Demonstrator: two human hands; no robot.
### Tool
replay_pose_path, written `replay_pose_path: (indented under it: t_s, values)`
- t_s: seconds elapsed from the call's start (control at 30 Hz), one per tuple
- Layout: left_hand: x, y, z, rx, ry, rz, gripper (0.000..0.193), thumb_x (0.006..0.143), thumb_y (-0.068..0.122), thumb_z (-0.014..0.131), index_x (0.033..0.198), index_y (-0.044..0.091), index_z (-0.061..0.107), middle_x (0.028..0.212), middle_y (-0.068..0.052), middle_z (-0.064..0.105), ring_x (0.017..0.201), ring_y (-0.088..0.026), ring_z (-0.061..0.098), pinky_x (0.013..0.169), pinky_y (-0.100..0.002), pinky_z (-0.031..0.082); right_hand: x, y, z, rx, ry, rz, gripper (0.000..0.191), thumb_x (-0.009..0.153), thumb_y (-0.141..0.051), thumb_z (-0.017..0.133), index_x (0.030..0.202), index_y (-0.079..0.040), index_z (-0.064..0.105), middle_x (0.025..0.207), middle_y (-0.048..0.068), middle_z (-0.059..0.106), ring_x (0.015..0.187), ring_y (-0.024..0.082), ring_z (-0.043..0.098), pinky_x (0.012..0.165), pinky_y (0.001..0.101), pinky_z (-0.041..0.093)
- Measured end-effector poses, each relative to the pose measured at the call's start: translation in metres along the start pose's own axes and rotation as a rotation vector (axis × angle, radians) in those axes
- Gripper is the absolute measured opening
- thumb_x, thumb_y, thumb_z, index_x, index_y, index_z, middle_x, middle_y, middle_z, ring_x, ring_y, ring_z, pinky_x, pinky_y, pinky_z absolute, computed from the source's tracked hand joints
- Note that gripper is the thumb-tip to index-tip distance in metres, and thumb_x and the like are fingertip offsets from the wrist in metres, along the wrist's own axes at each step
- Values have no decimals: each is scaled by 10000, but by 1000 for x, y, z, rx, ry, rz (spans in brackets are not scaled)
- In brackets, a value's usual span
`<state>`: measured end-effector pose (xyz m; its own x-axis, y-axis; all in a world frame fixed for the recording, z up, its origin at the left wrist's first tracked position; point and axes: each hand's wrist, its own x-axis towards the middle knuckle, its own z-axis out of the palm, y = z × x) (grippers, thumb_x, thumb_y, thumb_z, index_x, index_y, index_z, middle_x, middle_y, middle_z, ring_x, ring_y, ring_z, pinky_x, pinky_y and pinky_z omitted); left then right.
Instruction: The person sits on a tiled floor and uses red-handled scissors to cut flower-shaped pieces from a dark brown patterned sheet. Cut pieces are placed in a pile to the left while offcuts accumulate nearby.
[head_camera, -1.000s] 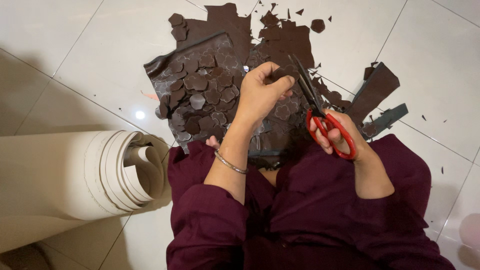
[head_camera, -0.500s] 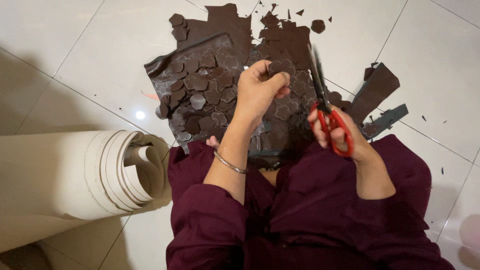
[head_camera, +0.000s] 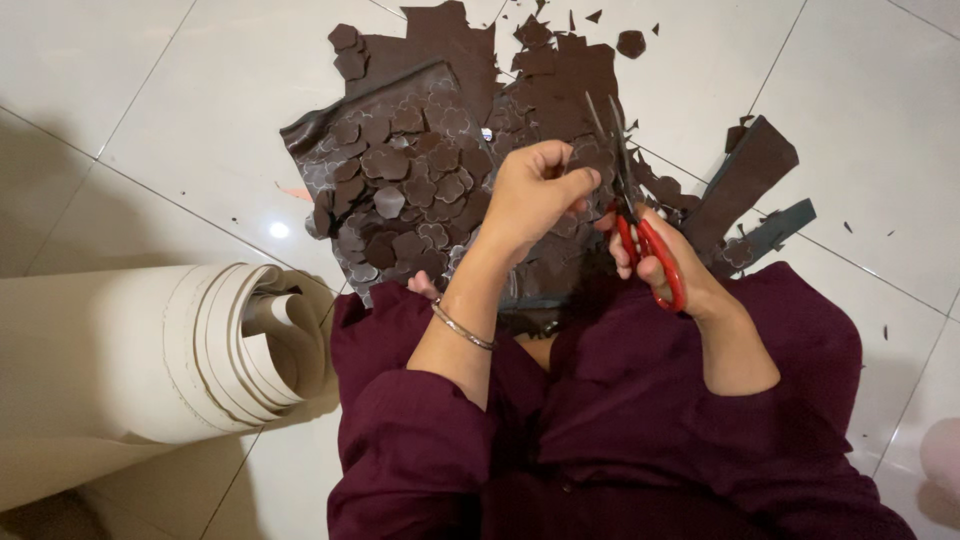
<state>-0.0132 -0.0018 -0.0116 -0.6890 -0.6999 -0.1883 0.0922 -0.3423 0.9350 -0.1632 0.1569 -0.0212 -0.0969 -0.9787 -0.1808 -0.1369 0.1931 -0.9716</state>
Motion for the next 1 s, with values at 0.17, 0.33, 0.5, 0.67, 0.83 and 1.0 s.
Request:
replay_pose_path:
  t_s: [0.17, 0.33, 0.5, 0.67, 0.83, 1.0]
  values:
    - [0, -2, 3, 2, -2, 11, 88, 865, 103, 738, 841, 28, 699, 668, 2, 652, 567, -55, 589, 496, -216, 458, -1, 2, 1, -9, 29, -12, 1153, 604, -1000, 518, 1233, -34, 551, 755, -18, 491, 663, 109, 527, 606, 272, 486]
    - [-2, -2, 4, 14, 10, -16, 122, 888, 142, 750, 835, 40, 710, 649, 11, 631, 545, -44, 552, 469, -208, 424, 0, 7, 2, 40, 21, -8, 1141, 608, -990, 549, 1201, -15, 557, 732, -16, 492, 635, 110, 531, 585, 266, 481]
    - [-2, -3, 5, -29, -9, 33, 102, 894, 127, 747, 854, 38, 719, 696, 32, 648, 573, -38, 554, 498, -206, 434, -1, 10, -1, 35, 6, -16, 1131, 601, -1007, 522, 1160, -25, 569, 703, -24, 484, 596, 101, 525, 544, 259, 457]
    - [1, -5, 3, -27, -20, 53, 93, 891, 111, 752, 849, 34, 720, 708, 26, 652, 591, -41, 559, 533, -207, 448, 0, 14, -10, 45, -33, -48, 1064, 639, -984, 531, 1117, -34, 573, 681, -23, 495, 556, 90, 520, 508, 238, 461]
    - [-1, -2, 1, -27, -19, 44, 82, 887, 110, 750, 844, 44, 725, 710, 27, 650, 596, -42, 563, 546, -202, 467, 0, 19, -14, 76, -64, -66, 997, 672, -942, 571, 1094, -39, 576, 685, -25, 503, 540, 82, 517, 495, 224, 458]
    - [-2, 1, 0, -32, -17, 30, 78, 885, 109, 748, 847, 44, 725, 709, 27, 647, 603, -44, 569, 555, -201, 476, -1, 16, -16, 64, -68, -38, 999, 649, -950, 574, 1058, -39, 583, 647, -15, 495, 501, 98, 511, 474, 239, 455]
